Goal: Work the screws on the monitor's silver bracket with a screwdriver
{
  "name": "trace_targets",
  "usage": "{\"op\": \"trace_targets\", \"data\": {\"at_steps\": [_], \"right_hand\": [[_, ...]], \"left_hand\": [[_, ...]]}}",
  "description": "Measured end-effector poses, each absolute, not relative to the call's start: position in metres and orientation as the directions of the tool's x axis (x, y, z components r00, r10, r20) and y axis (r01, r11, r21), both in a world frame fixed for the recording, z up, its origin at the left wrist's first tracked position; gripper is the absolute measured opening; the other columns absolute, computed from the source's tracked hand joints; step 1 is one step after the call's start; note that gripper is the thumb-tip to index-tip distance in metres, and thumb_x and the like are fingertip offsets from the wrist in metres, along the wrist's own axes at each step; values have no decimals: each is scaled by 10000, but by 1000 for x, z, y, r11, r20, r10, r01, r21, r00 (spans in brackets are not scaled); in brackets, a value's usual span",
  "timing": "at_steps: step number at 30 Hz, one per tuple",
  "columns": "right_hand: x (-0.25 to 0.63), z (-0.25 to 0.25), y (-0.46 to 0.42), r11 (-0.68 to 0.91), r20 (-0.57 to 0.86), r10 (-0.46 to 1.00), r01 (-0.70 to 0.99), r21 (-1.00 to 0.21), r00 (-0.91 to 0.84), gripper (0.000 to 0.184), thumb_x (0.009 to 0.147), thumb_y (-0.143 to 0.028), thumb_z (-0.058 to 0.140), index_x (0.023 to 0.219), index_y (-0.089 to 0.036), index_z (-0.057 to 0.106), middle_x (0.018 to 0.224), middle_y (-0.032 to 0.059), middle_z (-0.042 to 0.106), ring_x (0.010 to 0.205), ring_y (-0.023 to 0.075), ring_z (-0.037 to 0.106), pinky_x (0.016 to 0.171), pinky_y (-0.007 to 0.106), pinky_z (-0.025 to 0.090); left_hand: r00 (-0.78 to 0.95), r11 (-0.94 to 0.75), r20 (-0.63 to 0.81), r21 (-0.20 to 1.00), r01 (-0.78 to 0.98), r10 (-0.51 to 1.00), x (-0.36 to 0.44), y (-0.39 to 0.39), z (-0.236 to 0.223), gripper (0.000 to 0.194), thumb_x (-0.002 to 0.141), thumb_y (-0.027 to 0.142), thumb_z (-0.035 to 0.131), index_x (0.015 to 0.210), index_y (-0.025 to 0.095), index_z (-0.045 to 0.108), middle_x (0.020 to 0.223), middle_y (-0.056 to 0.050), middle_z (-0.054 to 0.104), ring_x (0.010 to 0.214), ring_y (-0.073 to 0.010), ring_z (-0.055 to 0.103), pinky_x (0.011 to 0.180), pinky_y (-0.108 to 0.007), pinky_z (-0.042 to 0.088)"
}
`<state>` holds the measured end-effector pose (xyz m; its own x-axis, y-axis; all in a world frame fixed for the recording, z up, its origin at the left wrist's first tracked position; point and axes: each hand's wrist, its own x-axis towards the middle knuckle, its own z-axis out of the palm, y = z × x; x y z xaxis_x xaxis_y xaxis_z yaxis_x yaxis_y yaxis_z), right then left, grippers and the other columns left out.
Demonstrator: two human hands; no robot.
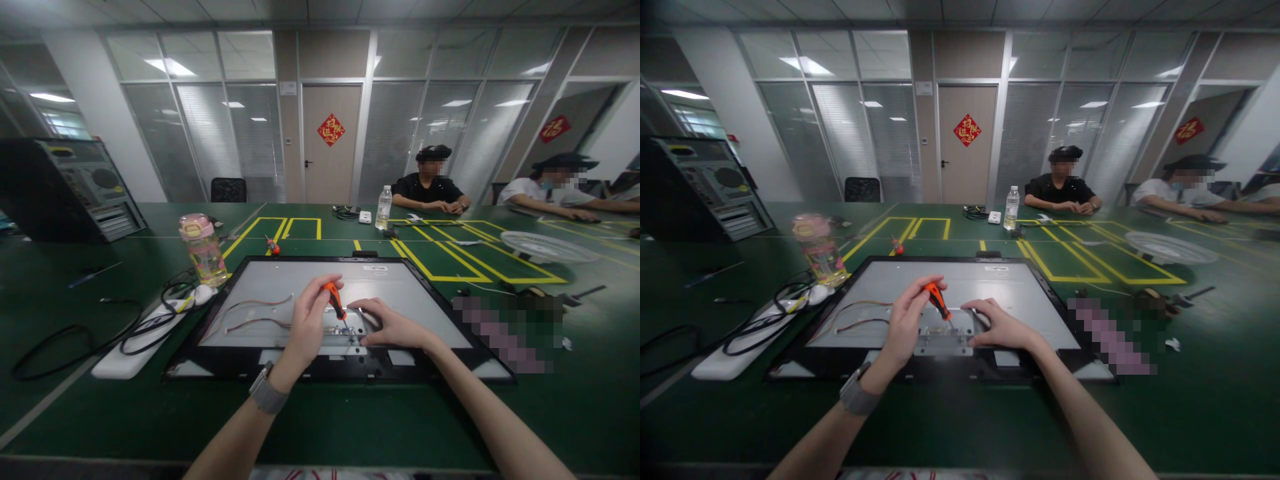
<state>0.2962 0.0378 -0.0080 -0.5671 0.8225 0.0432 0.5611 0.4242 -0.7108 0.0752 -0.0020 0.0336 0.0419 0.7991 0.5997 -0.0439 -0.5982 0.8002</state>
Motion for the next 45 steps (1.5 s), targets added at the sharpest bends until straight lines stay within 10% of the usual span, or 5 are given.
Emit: {"op": "trace_targets", "data": {"at_steps": [30,45], "right_hand": [[296,-6,36,418,38,824,563,-713,-565,710,685,-372,775,1327,-281,486,1262,60,501,1209,282,449,1081,452,346],[295,-4,35,401,28,834,569,-718,-551,723,675,-360,774,1331,-253,490,1267,74,502,1211,282,449,1083,439,344]], "left_hand": [[-20,-689,696,715,119,718,74,2,29,129,829,247,671,944,217,724,861,-23,604,816,-163,599,788,-289,486],[-47,-694,703,708,130,709,76,-2,30,254,943,195,468,1063,227,689,1038,-54,621,967,-173,606,841,-298,482]]}}
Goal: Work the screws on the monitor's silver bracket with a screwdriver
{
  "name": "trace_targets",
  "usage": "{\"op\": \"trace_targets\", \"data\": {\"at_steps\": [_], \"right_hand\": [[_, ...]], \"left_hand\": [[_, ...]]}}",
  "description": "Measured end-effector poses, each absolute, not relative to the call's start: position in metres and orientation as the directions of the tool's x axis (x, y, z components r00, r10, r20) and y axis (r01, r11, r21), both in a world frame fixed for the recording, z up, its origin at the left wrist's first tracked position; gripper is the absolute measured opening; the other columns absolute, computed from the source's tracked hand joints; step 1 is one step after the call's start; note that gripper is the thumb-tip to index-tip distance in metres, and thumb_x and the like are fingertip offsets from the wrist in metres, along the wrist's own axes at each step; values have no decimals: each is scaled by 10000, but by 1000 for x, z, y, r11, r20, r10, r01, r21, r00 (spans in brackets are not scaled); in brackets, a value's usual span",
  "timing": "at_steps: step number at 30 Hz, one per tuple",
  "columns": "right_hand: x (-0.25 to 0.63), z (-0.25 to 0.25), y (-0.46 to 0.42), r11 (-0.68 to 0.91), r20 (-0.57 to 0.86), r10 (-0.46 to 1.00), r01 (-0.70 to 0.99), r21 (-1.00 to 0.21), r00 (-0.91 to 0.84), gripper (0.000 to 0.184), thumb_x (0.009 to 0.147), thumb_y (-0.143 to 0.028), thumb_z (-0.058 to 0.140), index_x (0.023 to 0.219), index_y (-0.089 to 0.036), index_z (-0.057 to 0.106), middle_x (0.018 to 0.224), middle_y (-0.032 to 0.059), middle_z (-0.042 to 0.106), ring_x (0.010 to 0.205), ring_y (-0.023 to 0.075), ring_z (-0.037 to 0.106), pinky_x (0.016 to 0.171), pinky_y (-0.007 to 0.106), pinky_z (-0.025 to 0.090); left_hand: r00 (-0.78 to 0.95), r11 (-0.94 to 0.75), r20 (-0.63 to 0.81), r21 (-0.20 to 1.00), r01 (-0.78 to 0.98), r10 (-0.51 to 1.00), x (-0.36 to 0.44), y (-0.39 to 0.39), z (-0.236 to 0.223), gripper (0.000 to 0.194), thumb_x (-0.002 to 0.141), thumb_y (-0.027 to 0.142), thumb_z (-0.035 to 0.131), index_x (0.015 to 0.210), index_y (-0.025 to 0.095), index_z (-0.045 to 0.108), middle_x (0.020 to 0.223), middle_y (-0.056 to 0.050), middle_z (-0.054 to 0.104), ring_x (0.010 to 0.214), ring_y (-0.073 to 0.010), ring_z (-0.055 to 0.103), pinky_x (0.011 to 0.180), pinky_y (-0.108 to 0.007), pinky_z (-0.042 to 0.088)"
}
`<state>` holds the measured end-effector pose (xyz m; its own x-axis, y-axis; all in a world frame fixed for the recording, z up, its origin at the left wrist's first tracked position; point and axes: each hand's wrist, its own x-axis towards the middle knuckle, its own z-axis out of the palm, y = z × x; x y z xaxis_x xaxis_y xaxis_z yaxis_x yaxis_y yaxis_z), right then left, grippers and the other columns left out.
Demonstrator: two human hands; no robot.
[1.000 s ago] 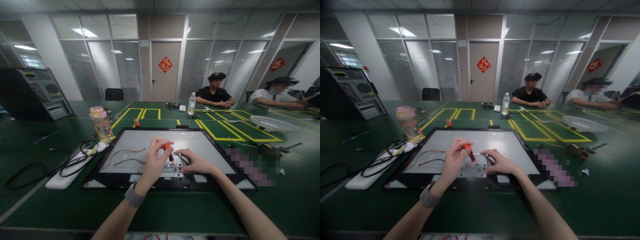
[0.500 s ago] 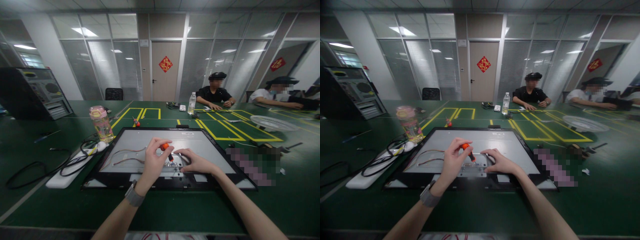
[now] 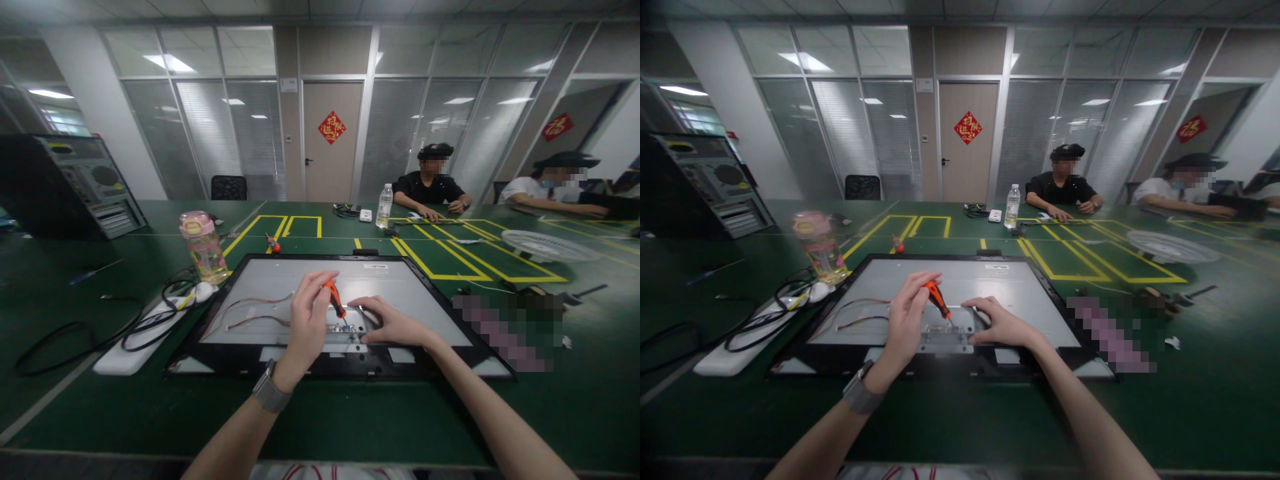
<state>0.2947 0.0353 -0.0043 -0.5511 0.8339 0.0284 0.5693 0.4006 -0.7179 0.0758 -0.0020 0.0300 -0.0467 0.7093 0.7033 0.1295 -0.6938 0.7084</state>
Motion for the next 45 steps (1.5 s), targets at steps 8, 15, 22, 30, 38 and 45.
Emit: {"op": "trace_targets", "data": {"at_steps": [8,15,22,30,38,45], "right_hand": [[297,-8,37,412,35,827,563,-716,-561,729,678,-348,781,1338,-282,479,1259,60,495,1213,269,449,1088,430,345],[296,-7,37,418,38,824,561,-715,-566,727,678,-350,787,1335,-257,489,1252,70,495,1208,273,445,1091,429,334],[295,-4,36,413,31,824,561,-717,-566,721,685,-348,779,1336,-255,482,1266,70,494,1214,274,440,1080,432,343],[298,-9,38,428,44,823,566,-705,-567,726,690,-369,785,1342,-276,478,1256,65,492,1195,269,455,1071,435,361],[296,-5,36,406,32,830,564,-719,-557,720,678,-383,785,1327,-273,493,1240,63,499,1193,276,453,1068,442,360],[296,-7,37,424,44,825,565,-708,-564,718,684,-367,782,1331,-260,491,1243,69,501,1197,276,451,1074,436,352]], "left_hand": [[-73,-690,706,706,159,705,77,-1,28,167,883,236,595,994,221,719,890,-25,571,805,-149,587,757,-273,483],[-36,-680,688,723,126,725,76,-1,29,292,951,200,452,1158,208,658,1019,-57,633,935,-175,607,832,-300,473],[-102,-708,742,664,241,662,78,-2,30,100,850,212,648,923,213,716,807,5,509,743,-134,535,735,-266,453],[-21,-705,713,697,126,701,77,-4,30,258,954,222,482,1152,219,647,956,-47,603,897,-167,597,820,-299,472],[-52,-705,717,694,146,695,76,-2,31,190,879,267,619,1033,248,728,933,-34,565,883,-172,587,836,-317,468],[3,-667,668,743,50,744,75,-1,30,263,952,242,480,1106,220,691,1002,-54,619,968,-186,595,875,-317,458]]}}
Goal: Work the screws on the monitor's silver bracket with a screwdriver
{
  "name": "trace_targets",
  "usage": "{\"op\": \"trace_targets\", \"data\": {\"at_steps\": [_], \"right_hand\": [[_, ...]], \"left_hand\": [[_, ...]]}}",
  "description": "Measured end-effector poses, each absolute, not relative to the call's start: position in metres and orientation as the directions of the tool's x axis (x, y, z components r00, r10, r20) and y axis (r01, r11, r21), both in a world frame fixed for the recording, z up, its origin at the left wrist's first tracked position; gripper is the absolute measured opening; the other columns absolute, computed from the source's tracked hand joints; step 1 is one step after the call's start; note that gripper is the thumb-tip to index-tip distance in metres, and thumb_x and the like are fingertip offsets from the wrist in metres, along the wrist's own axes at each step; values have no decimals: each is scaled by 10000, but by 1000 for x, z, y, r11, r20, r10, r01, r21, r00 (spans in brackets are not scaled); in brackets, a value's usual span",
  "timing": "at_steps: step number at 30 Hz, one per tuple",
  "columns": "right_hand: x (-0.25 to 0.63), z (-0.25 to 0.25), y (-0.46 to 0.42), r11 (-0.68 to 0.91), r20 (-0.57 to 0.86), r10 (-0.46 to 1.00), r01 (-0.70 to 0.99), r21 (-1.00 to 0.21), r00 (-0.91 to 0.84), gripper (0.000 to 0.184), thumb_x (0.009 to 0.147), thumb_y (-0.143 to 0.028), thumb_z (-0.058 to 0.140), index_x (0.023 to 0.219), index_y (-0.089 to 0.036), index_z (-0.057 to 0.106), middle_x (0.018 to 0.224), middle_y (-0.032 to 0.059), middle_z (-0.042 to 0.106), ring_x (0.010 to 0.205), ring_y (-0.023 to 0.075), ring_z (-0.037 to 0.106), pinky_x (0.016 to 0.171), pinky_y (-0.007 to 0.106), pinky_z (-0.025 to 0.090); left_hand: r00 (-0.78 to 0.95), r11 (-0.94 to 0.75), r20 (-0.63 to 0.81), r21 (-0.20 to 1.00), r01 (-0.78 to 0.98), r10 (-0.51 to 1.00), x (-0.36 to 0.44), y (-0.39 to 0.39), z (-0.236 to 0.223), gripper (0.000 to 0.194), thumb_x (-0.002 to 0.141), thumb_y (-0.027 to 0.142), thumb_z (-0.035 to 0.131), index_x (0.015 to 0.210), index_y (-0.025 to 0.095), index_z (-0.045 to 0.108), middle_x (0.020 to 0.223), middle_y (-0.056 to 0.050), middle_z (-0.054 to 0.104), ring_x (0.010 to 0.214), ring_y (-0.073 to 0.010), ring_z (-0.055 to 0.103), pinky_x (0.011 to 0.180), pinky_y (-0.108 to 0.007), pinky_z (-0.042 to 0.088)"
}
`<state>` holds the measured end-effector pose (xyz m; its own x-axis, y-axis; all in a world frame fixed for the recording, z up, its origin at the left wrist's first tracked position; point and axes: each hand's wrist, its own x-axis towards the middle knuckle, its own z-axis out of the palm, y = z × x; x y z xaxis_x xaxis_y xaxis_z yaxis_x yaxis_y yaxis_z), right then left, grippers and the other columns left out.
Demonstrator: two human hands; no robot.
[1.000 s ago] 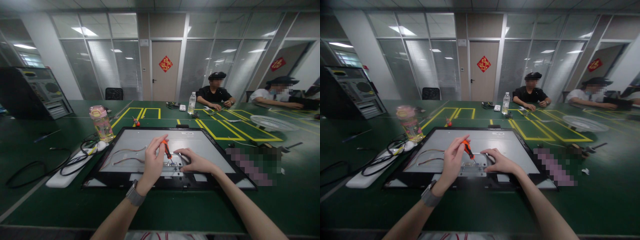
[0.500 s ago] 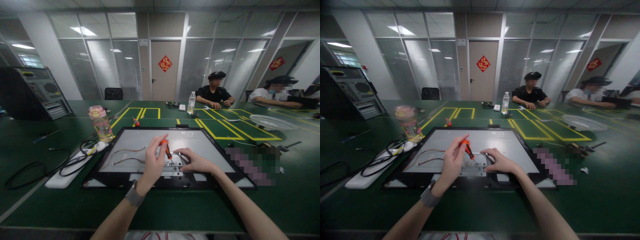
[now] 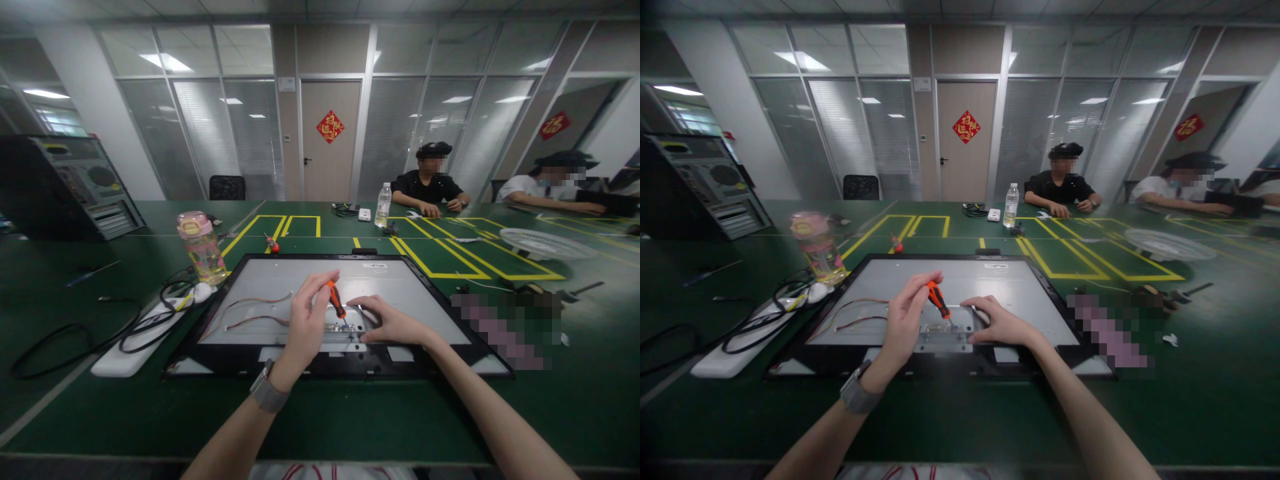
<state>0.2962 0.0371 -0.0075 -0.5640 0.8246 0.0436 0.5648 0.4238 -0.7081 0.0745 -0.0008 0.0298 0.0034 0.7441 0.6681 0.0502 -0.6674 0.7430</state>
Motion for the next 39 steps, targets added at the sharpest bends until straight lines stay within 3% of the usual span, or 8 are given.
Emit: {"op": "trace_targets", "data": {"at_steps": [4,9,14,18,23,28,33,39], "right_hand": [[296,-7,37,429,46,825,570,-701,-564,715,684,-369,781,1328,-270,488,1251,63,502,1190,276,456,1063,439,362],[296,-6,37,424,44,826,567,-706,-563,722,679,-364,787,1330,-275,486,1260,60,497,1197,271,454,1075,435,354],[296,-6,36,419,41,827,566,-710,-561,713,681,-359,783,1326,-272,492,1270,65,493,1198,274,452,1076,438,350],[296,-5,36,414,37,826,559,-718,-563,724,677,-353,782,1334,-264,489,1271,69,494,1210,278,446,1081,438,342],[295,-2,34,403,29,830,562,-723,-557,709,681,-341,776,1326,-272,489,1266,69,488,1209,278,446,1075,441,350],[294,-2,34,391,18,835,569,-724,-550,711,681,-320,778,1328,-259,490,1261,70,488,1211,271,444,1082,425,348],[295,-6,36,424,43,823,562,-710,-567,717,679,-347,784,1328,-263,490,1255,65,503,1201,277,446,1074,439,352],[296,-6,37,417,39,827,565,-712,-561,716,680,-319,784,1331,-258,491,1252,69,496,1199,269,446,1076,425,352]], "left_hand": [[-41,-685,692,719,118,720,75,0,29,187,892,271,598,1024,241,727,902,-29,563,863,-167,584,824,-299,468],[2,-658,659,752,47,752,76,-1,31,276,961,237,448,1115,214,675,966,-58,632,947,-187,606,857,-325,472],[-45,-674,682,729,119,730,76,-1,32,177,887,248,592,1005,230,723,935,-37,583,877,-169,595,819,-297,474],[10,-647,647,762,37,762,75,-1,32,271,952,221,459,1113,211,677,960,-53,636,934,-177,612,844,-312,475],[-33,-677,684,727,116,729,75,-1,32,167,885,244,596,987,230,728,893,-25,578,853,-157,588,814,-285,471],[11,-645,645,763,34,764,75,-2,33,278,962,237,439,1121,205,666,959,-59,644,931,-184,612,847,-319,475],[-24,-681,689,721,126,724,75,-1,32,174,903,265,576,988,218,720,913,-32,580,880,-168,581,832,-295,458],[14,-646,646,762,42,763,75,-1,31,285,969,227,426,1122,202,665,990,-52,641,965,-181,609,862,-307,457]]}}
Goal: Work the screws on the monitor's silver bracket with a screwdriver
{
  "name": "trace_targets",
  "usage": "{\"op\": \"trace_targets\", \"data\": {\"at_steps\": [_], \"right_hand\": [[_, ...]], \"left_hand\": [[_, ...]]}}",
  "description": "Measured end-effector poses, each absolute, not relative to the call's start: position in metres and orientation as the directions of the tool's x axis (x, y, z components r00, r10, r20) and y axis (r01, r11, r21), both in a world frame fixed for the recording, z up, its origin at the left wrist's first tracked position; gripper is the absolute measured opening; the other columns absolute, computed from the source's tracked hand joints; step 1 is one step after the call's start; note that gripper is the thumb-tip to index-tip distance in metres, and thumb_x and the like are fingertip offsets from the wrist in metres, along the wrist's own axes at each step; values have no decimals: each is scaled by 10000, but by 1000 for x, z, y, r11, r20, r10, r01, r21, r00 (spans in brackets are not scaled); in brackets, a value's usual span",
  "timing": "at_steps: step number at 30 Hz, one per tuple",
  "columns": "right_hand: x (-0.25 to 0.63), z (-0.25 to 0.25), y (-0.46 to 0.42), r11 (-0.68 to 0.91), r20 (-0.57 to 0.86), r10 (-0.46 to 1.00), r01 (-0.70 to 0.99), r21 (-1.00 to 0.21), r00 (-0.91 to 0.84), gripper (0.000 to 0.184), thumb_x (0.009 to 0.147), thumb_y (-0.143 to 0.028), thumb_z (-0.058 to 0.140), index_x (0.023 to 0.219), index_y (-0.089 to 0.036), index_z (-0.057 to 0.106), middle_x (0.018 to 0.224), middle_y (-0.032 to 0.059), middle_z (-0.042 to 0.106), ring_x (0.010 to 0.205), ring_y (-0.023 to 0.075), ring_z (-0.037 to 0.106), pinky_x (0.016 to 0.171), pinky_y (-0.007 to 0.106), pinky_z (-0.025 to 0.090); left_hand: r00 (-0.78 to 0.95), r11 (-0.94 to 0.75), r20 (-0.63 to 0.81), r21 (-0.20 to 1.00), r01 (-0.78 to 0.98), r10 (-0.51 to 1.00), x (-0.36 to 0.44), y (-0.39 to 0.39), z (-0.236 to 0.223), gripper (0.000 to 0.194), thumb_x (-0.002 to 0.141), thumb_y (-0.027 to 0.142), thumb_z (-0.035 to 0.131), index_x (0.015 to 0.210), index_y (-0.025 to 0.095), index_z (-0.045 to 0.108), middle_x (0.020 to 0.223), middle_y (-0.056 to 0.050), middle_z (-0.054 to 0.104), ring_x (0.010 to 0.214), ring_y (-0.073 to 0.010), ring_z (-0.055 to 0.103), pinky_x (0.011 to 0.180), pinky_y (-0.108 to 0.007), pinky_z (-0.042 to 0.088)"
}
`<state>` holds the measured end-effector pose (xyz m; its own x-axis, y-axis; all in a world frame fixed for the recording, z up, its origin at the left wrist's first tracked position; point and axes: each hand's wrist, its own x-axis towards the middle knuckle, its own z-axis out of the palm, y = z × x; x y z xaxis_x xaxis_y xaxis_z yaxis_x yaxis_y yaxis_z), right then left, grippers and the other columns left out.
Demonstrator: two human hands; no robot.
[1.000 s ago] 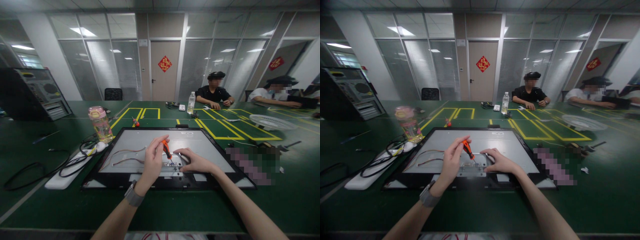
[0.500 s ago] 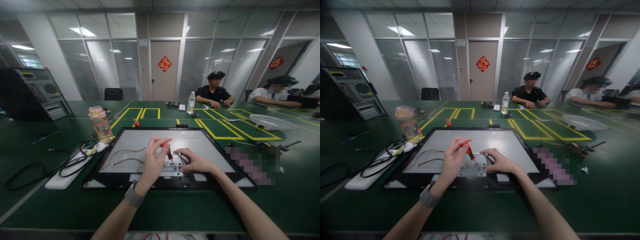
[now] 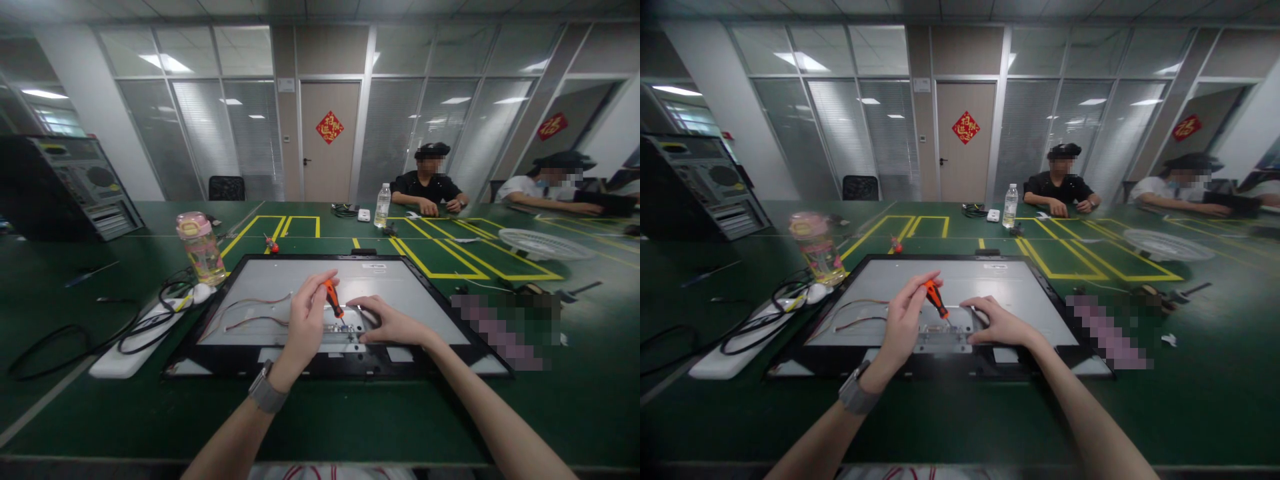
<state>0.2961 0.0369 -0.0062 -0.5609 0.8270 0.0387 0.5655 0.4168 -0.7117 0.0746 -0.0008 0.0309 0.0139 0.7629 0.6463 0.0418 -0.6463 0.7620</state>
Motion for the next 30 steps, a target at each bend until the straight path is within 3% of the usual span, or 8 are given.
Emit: {"op": "trace_targets", "data": {"at_steps": [5,10,16,21,26,30], "right_hand": [[295,-6,36,416,41,827,562,-715,-561,714,676,-346,782,1324,-255,497,1248,71,504,1203,283,447,1071,438,355],[295,-4,35,409,32,827,562,-719,-561,719,678,-338,783,1331,-260,493,1272,71,497,1219,276,444,1087,439,345],[295,-6,37,428,51,822,556,-713,-567,718,678,-365,789,1326,-269,497,1273,70,503,1217,284,439,1091,463,337],[295,-6,37,413,43,827,553,-723,-561,722,675,-374,785,1326,-258,496,1252,72,505,1201,282,448,1074,443,353],[296,-5,36,414,38,825,556,-721,-564,719,685,-379,782,1332,-257,493,1248,71,506,1211,278,443,1082,437,345],[296,-5,36,415,42,823,550,-725,-566,720,685,-359,782,1335,-258,489,1266,70,497,1227,273,435,1092,427,337]], "left_hand": [[-26,-685,692,719,119,721,76,0,30,177,901,266,582,1004,220,719,917,-32,574,881,-165,586,824,-287,462],[11,-651,652,756,67,758,75,-1,32,264,960,250,468,1133,195,660,967,-54,631,928,-179,610,852,-314,468],[62,-669,667,743,19,742,76,-3,33,261,950,233,475,1133,185,655,1053,-73,652,1004,-196,616,890,-332,466],[-79,-708,730,680,191,679,77,-1,30,141,823,233,679,954,223,730,855,-16,592,845,-171,594,839,-314,462],[14,-685,688,721,101,726,74,0,32,293,945,223,463,1144,219,678,1041,-58,633,974,-181,599,863,-318,464],[17,-692,701,699,178,713,72,0,33,218,905,263,577,1081,231,702,872,-16,622,841,-160,604,819,-302,472]]}}
